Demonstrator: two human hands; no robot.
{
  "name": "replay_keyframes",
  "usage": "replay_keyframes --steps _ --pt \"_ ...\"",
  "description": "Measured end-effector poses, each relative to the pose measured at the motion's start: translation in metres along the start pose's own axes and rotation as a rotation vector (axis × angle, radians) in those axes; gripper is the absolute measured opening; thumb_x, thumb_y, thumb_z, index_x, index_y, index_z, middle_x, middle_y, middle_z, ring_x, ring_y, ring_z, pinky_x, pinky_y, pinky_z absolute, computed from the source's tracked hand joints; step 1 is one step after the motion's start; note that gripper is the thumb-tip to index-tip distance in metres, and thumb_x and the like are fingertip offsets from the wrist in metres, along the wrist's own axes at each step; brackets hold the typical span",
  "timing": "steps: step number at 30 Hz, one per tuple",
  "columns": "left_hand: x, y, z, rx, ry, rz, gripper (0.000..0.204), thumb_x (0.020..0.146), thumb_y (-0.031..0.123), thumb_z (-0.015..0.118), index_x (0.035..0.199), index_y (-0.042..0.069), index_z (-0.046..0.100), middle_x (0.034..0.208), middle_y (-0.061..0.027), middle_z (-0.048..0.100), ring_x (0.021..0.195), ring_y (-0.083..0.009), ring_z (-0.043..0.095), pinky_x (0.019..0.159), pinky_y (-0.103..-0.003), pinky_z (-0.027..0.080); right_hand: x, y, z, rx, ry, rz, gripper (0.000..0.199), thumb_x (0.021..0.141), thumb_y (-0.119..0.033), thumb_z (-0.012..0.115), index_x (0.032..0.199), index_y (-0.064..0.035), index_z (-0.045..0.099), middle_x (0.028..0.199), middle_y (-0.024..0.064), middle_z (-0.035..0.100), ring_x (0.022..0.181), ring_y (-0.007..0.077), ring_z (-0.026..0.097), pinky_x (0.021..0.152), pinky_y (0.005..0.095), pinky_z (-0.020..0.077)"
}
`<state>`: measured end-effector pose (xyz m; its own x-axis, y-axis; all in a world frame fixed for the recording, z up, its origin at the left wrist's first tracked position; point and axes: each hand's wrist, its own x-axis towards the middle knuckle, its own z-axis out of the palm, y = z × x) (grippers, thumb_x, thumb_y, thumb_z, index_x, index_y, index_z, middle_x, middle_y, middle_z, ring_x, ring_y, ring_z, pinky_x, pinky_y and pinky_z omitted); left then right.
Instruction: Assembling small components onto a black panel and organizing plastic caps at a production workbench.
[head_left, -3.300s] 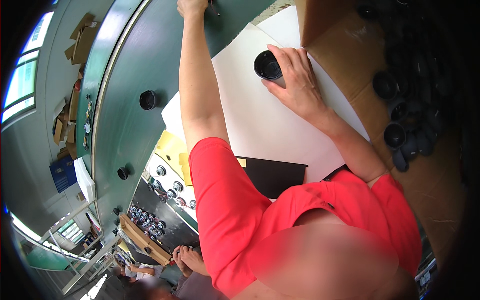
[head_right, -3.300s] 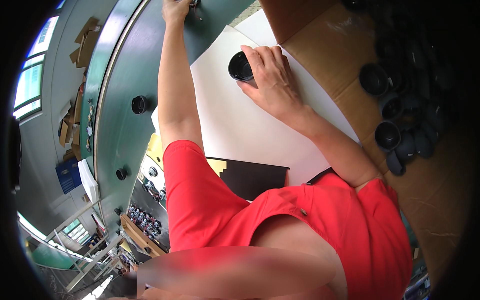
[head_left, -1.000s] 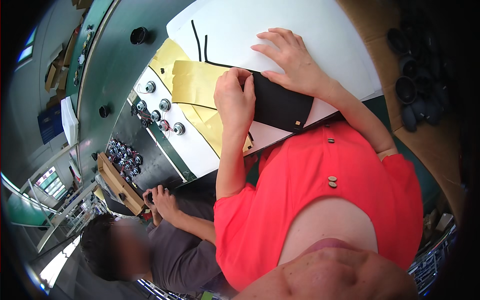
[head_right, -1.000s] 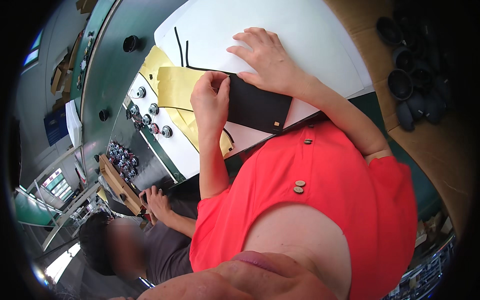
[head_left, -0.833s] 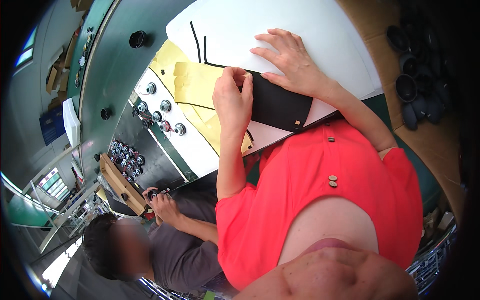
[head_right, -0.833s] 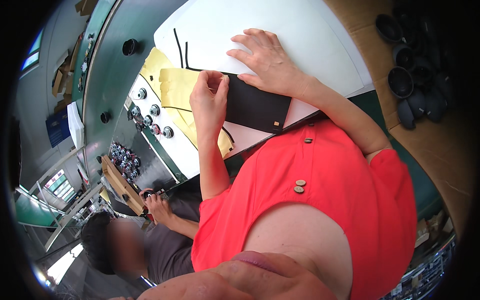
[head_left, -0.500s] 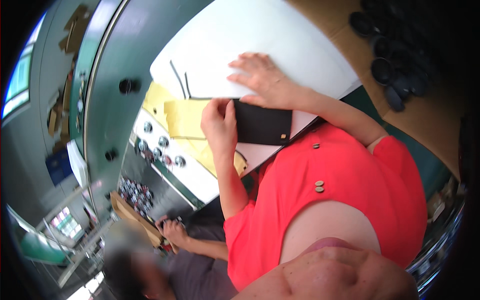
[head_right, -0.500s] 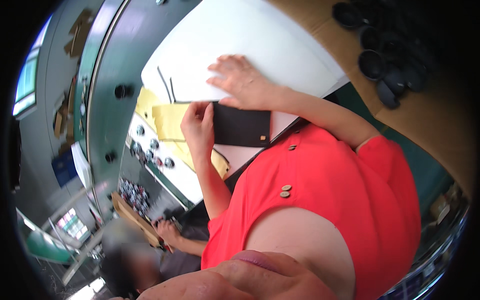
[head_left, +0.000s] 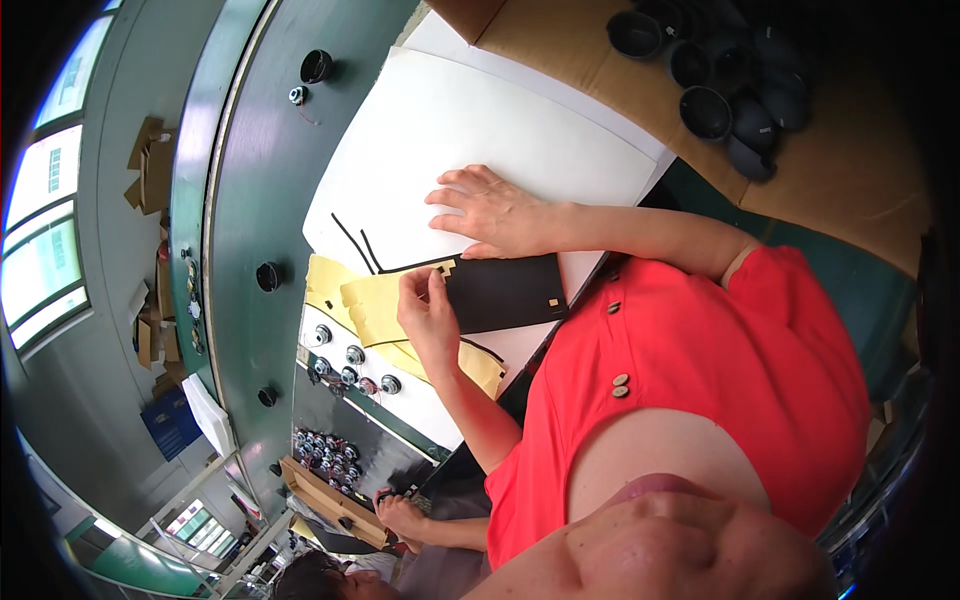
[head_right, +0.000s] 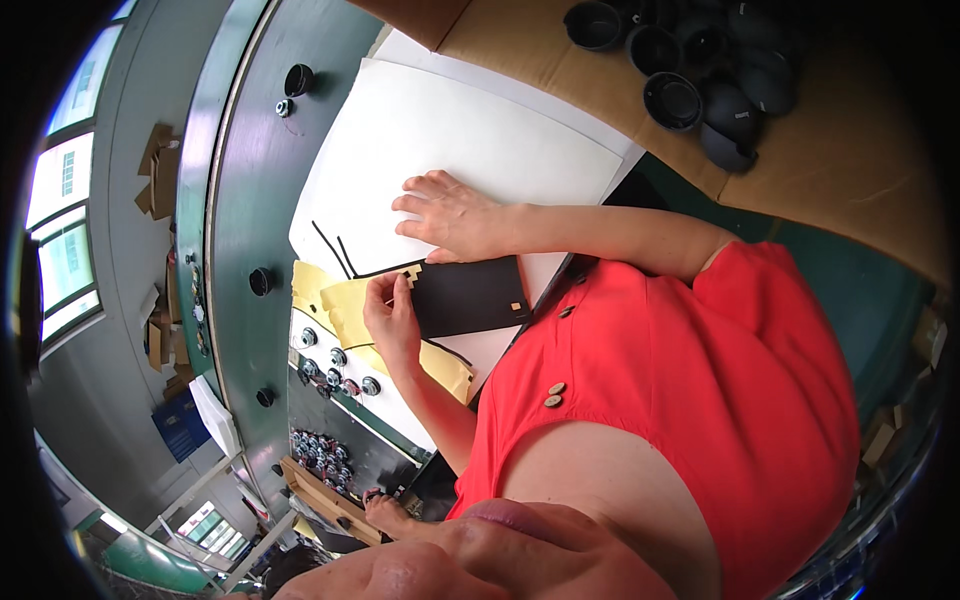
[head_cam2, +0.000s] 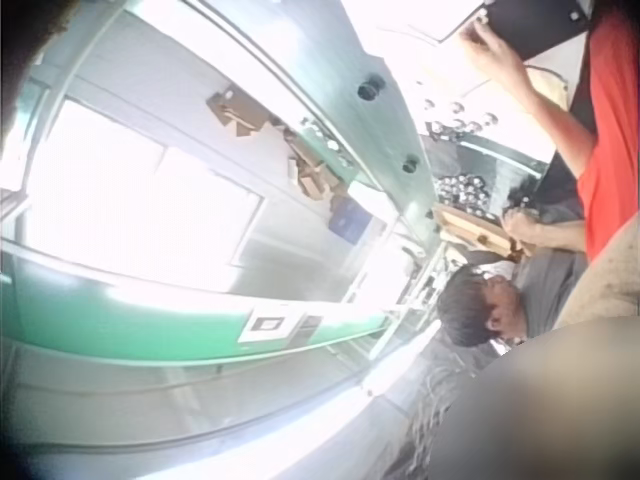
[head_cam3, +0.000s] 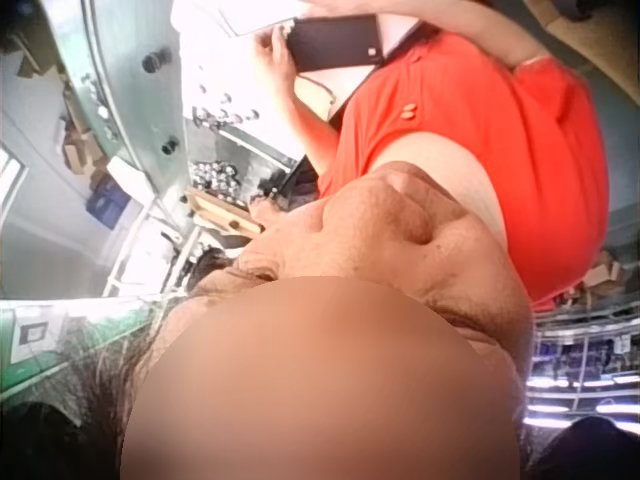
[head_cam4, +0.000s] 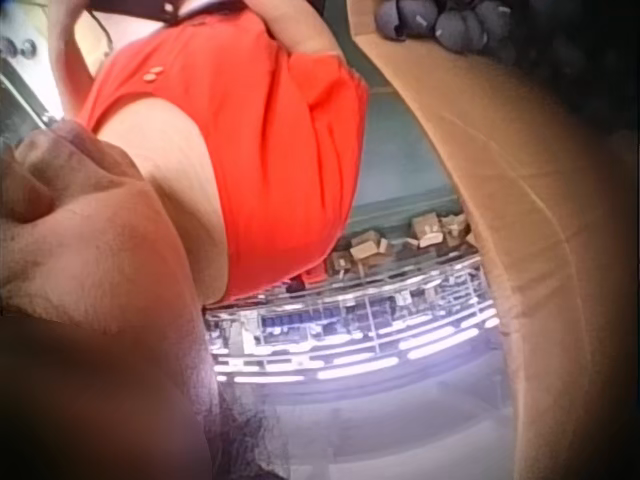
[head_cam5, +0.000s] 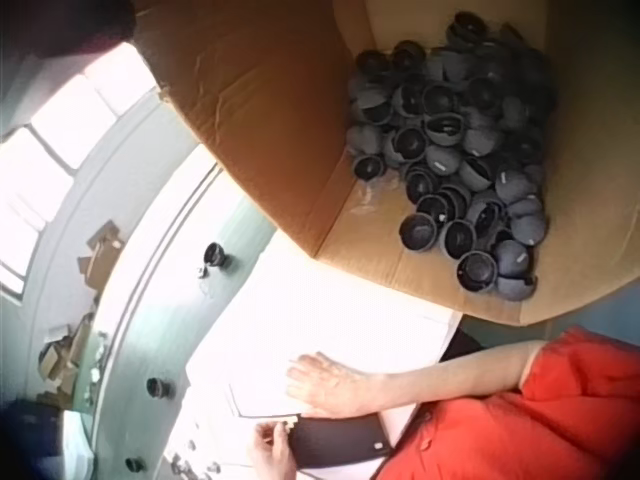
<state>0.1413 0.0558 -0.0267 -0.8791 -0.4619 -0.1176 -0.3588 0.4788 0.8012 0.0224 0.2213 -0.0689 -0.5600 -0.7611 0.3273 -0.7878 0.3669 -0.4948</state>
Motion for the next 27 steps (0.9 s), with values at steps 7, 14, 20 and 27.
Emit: replay_keyframes --steps 7,14,20,27 --pt "0.012 0.024 -0.005 -0.215 -0.057 0.016 0.012 0.1 0.012 0.065 0.1 0.0 0.065 0.088 0.0006 0.063 0.074 -0.0039 0.051 0.062 -0.02 0.039 -0.007 0.02 -0.04 -0.137 0.343 0.084 0.046 0.079 -0.027 0.079 0.119 -0.0112 0.065 0.13 0.009 0.058 0.129 0.0293 0.047 0.111 0.049 0.0342" --pt "0.029 0.042 0.008 -0.541 -0.235 -0.006 0.016 0.101 0.014 0.063 0.106 -0.001 0.066 0.106 -0.0079 0.071 0.095 -0.0129 0.066 0.084 -0.027 0.051 -0.053 0.081 -0.136 -0.712 0.476 0.593 0.044 0.081 -0.017 0.076 0.124 -0.0195 0.066 0.125 0.0001 0.064 0.122 0.0271 0.053 0.101 0.0483 0.0405" --pt "0.039 0.03 0.025 -0.681 -0.287 -0.073 0.015 0.101 0.015 0.063 0.104 0.001 0.065 0.107 -0.0071 0.071 0.093 -0.0114 0.065 0.081 -0.026 0.051 -0.075 0.12 -0.136 -0.783 0.374 0.667 0.034 0.085 -0.008 0.065 0.118 -0.0148 0.07 0.106 0.0074 0.07 0.109 0.0284 0.06 0.099 0.0474 0.0404" --pt "0.04 0.021 0.021 -0.706 -0.273 -0.084 0.013 0.101 0.016 0.064 0.102 0.003 0.064 0.106 -0.0075 0.071 0.089 -0.0099 0.064 0.077 -0.024 0.05 -0.035 0.071 -0.115 -0.282 0.486 0.292 0.033 0.081 0.005 0.062 0.11 -0.0093 0.07 0.099 0.0082 0.067 0.102 0.0296 0.06 0.092 0.0417 0.0439"
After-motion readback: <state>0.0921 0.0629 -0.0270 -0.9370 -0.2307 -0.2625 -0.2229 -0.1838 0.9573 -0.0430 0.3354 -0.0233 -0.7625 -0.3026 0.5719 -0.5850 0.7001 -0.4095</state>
